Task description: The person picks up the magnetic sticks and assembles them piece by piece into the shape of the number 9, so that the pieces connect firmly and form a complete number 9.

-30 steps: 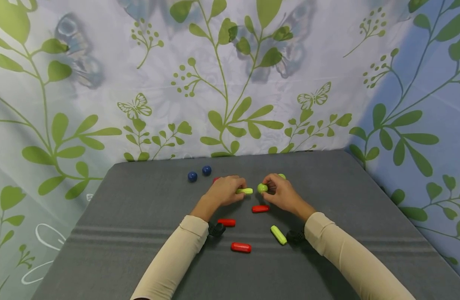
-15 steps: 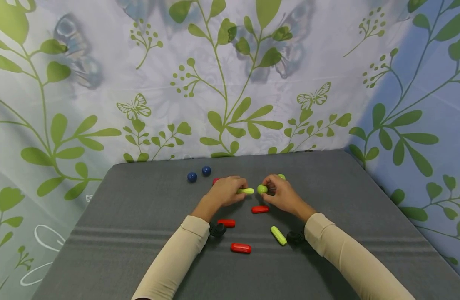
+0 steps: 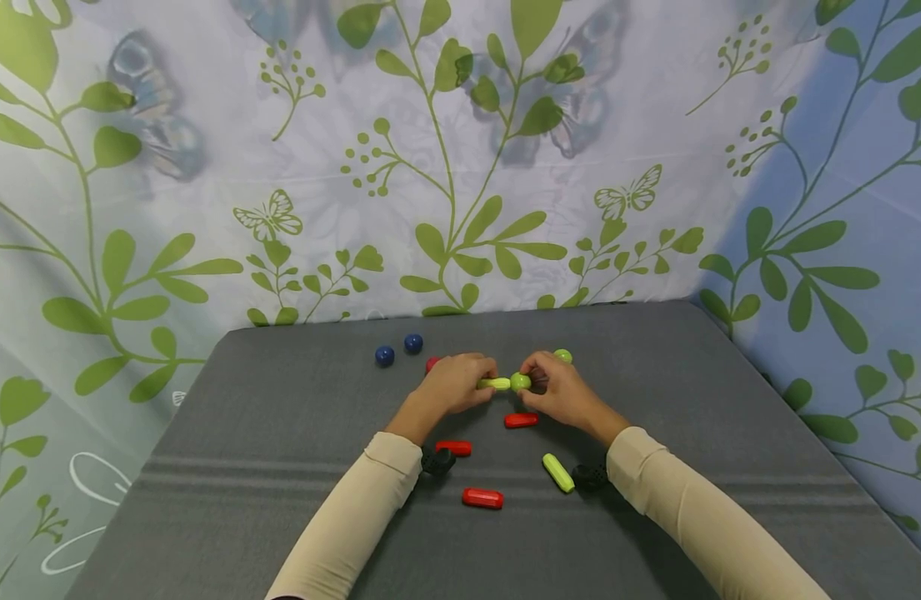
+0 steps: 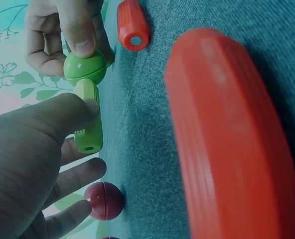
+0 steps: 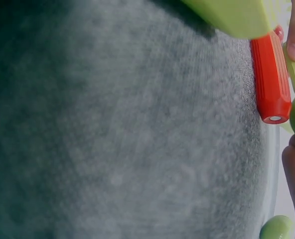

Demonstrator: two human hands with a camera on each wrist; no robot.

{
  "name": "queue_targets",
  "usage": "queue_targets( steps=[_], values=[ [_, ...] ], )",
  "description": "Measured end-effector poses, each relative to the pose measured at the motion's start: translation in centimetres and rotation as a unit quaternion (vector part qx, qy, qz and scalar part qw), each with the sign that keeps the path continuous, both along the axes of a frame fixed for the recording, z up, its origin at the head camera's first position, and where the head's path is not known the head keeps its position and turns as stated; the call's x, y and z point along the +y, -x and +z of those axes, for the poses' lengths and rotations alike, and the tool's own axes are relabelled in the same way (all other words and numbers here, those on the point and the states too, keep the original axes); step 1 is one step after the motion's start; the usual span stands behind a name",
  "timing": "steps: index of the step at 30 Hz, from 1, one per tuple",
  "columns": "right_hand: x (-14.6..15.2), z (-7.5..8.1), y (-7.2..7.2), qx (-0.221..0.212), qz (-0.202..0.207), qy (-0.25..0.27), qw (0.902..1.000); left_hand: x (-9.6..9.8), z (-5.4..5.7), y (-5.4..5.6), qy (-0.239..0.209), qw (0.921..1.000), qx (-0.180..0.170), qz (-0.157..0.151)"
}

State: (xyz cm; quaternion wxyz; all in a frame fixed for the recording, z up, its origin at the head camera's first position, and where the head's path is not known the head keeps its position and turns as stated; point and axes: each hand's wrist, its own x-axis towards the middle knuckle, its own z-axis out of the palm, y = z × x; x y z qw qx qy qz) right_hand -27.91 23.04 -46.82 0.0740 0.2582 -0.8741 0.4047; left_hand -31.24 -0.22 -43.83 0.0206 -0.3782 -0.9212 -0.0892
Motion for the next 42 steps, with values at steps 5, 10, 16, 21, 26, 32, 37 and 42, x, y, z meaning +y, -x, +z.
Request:
queue_targets(
  steps=[5,10,16,21,26,32,37,42],
  values=[
    [-0.3,0.1,0.1,0.002,0.001,-0.005,1.0000,-0.2,0.0,0.0,0.000,1.0000,-0.001,0.003],
    [-0.6,0.2,0.2,-0.001,0.005,-0.013,0.9999,-0.5,-0.1,0.1,0.001,1.0000,-0.001,0.004],
    [-0.8,0.3,0.3,-0.008,0.012,-0.020,0.9997,-0.9,0.0,0.1,-0.004,1.0000,0.005,-0.006],
    [-1.0,0.4,0.5,-0.002,0.026,-0.023,0.9994,-1.2,0.1,-0.1,-0.012,0.9998,0.016,-0.007],
    [-1.4,0.9,0.8,0.006,0.034,-0.027,0.9990,-1.3,0.0,-0.1,-0.014,0.9997,0.021,-0.005],
    [-2.3,1.8,1.2,0.011,0.049,-0.034,0.9982,-1.5,-0.3,-0.1,0.005,0.9998,0.018,0.007],
    [-3.1,1.8,1.5,0.023,0.070,-0.034,0.9967,-1.7,-0.2,-0.2,0.000,0.9998,0.018,0.007],
    [-3.8,1.5,1.6,0.023,0.083,-0.042,0.9954,-1.9,-0.2,-0.2,-0.004,0.9996,0.026,0.003]
  ],
)
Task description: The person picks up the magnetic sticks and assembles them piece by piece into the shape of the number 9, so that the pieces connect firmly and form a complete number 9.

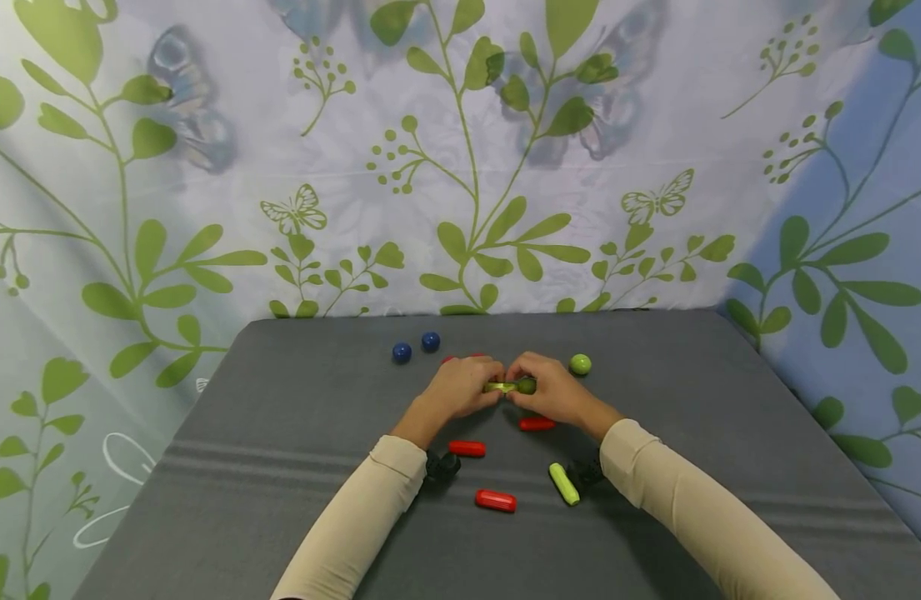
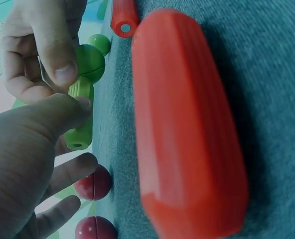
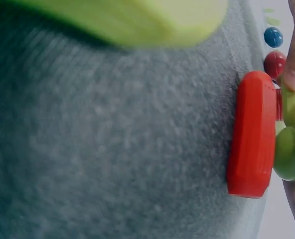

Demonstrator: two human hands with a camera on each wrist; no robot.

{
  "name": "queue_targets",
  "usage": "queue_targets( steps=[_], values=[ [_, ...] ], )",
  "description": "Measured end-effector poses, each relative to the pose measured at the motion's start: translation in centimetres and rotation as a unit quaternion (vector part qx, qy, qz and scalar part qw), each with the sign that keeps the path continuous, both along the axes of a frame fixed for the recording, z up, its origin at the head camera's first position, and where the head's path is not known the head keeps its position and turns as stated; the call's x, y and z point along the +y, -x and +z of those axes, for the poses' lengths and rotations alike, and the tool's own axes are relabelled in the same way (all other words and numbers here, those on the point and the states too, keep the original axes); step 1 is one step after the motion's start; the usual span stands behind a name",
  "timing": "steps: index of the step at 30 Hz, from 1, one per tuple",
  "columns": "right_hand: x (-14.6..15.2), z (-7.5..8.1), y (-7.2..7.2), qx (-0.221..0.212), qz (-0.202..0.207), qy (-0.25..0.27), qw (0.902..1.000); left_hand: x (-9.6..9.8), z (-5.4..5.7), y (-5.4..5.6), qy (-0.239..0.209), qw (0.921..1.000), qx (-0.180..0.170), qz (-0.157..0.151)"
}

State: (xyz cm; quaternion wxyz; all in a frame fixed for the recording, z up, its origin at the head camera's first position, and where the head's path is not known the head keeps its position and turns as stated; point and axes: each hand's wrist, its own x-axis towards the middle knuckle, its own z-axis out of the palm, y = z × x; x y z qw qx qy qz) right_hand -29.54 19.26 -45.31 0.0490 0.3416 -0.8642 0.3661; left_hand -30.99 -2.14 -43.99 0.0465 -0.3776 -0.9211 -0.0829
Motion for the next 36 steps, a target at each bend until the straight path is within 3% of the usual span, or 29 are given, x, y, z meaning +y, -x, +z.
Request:
queue_targets(
  steps=[9,36],
  values=[
    [0.1,-0.5,0.2,0.005,-0.012,-0.012,0.9998,0.1,-0.1,0.0,-0.010,0.9998,0.016,-0.006],
    [0.3,-1.0,0.3,0.001,-0.013,-0.003,0.9999,0.4,-0.8,0.2,-0.030,0.9994,0.008,-0.018]
  ],
)
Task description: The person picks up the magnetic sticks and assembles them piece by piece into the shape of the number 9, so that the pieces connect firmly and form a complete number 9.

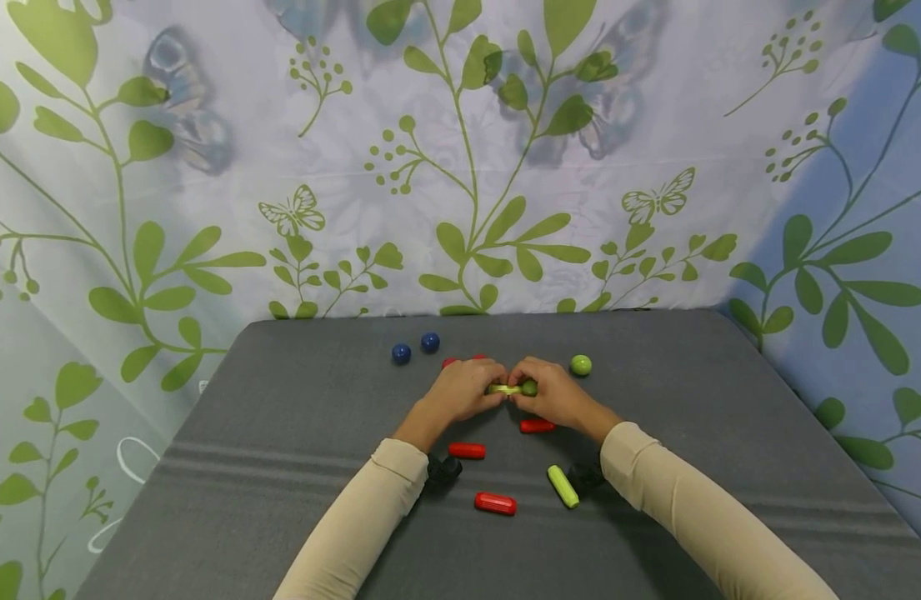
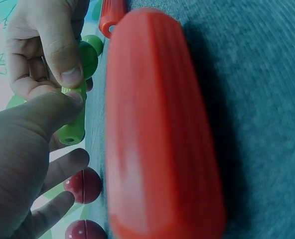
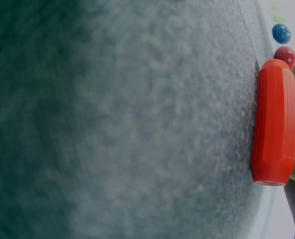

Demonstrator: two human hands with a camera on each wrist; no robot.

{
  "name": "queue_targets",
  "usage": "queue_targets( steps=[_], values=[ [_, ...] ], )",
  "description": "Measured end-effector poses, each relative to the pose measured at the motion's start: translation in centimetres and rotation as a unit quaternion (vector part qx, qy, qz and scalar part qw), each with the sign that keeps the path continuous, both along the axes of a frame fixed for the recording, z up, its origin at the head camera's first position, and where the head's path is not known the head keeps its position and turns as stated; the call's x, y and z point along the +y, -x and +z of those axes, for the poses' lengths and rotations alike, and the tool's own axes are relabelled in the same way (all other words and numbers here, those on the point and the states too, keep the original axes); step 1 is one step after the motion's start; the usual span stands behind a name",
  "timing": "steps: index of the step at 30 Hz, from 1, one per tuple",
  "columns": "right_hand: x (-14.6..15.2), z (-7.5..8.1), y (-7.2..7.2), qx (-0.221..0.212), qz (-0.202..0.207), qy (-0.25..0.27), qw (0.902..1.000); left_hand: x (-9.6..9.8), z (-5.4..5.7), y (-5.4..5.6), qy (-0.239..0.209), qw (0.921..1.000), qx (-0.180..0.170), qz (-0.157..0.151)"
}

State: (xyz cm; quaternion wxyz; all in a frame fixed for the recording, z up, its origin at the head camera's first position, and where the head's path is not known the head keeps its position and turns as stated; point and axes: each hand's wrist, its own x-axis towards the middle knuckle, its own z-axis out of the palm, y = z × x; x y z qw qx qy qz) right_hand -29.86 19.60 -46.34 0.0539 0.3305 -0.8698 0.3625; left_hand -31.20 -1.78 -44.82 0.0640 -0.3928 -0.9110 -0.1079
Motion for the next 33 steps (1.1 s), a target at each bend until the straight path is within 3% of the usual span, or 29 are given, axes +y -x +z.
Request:
queue_targets(
  steps=[10,19,33],
  values=[
    [0.07,0.50,-0.18,-0.001,-0.001,0.000,1.0000,-0.22,-0.13,-0.01,-0.033,0.9994,0.000,-0.010],
    [0.24,0.43,-0.26,-0.008,-0.006,-0.009,0.9999,0.03,-0.39,-0.03,-0.031,0.9995,0.001,-0.008],
    [0.57,-0.19,-0.32,0.008,0.007,0.025,0.9996,-0.05,-0.67,0.01,-0.057,0.9975,-0.043,-0.002]
  ],
)
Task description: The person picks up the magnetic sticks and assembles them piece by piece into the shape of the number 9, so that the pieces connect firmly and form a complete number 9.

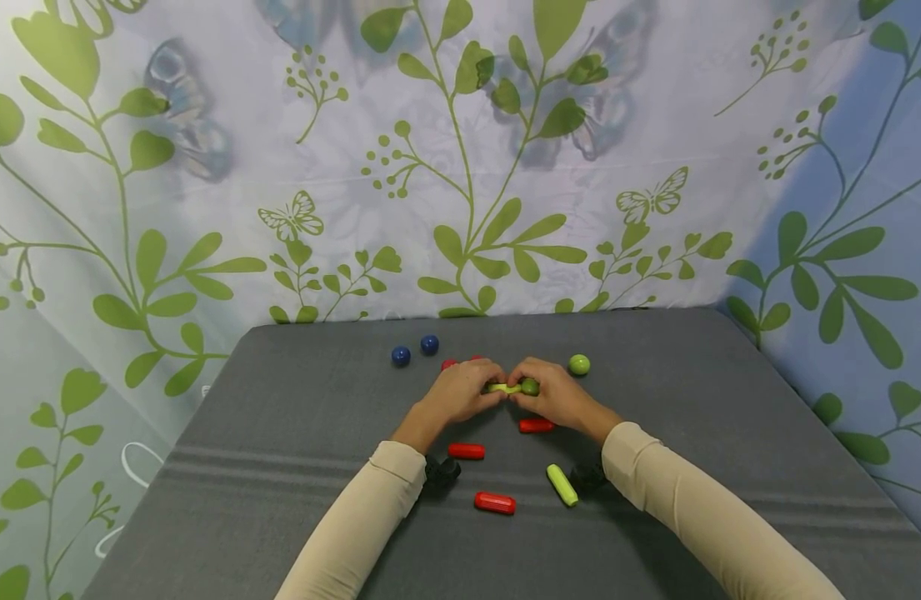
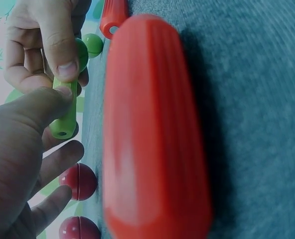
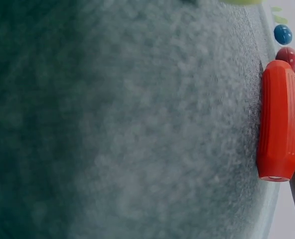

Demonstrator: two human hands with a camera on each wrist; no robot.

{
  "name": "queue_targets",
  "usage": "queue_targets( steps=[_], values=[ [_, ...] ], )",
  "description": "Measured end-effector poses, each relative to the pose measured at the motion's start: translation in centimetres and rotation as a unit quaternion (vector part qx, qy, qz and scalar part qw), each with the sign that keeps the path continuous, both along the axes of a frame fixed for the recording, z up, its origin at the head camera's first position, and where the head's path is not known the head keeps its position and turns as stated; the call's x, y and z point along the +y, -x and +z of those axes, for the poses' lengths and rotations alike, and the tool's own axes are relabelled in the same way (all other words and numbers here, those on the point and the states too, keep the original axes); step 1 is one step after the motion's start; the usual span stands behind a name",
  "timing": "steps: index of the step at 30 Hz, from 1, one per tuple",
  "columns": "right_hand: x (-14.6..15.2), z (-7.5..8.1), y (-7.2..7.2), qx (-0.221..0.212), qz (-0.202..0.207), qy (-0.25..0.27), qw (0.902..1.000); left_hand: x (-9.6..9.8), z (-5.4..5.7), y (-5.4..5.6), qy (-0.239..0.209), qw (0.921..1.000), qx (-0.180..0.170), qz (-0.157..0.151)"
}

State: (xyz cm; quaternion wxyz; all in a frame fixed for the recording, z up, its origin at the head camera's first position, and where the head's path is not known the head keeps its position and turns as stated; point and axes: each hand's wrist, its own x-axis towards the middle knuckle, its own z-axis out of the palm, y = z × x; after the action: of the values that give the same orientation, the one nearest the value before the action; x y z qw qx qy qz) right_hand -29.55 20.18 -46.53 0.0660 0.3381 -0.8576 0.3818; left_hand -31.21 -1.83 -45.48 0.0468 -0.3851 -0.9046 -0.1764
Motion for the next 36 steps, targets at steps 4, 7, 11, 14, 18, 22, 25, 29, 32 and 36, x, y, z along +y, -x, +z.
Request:
queue_targets(
  steps=[4,7,11,14,18,22,25,29,32,36],
  values=[
    [0.0,-0.1,0.0,0.001,-0.001,-0.001,1.0000,0.0,0.0,-0.1,-0.002,1.0000,-0.001,0.001],
    [0.1,0.0,0.0,0.005,0.001,0.001,1.0000,-0.1,0.0,-0.1,-0.002,1.0000,-0.007,0.006],
    [0.3,0.2,0.1,0.015,-0.005,0.009,0.9998,-0.3,-0.1,-0.2,0.004,0.9994,-0.021,0.026],
    [0.5,0.4,0.2,0.018,-0.017,0.010,0.9996,-0.6,-0.3,-0.3,0.007,0.9987,-0.029,0.042],
    [0.6,0.6,0.2,0.010,-0.021,0.010,0.9997,-1.2,-0.3,-0.3,-0.002,0.9984,-0.030,0.048],
    [0.6,0.7,0.1,0.005,-0.018,0.012,0.9998,-2.1,-0.2,-0.2,-0.021,0.9975,-0.020,0.065],
    [0.5,0.6,0.2,0.008,-0.018,0.013,0.9997,-2.9,-0.1,-0.2,-0.033,0.9962,-0.003,0.080],
    [0.5,0.4,0.3,0.014,-0.016,0.018,0.9996,-3.4,0.0,-0.3,-0.037,0.9961,0.013,0.079],
    [0.4,0.4,0.3,0.012,-0.014,0.019,0.9996,-3.6,0.0,-0.3,-0.035,0.9967,0.011,0.073],
    [0.2,0.6,0.2,0.002,-0.014,0.018,0.9997,-3.8,0.0,-0.3,-0.030,0.9967,0.008,0.075]
  ],
)
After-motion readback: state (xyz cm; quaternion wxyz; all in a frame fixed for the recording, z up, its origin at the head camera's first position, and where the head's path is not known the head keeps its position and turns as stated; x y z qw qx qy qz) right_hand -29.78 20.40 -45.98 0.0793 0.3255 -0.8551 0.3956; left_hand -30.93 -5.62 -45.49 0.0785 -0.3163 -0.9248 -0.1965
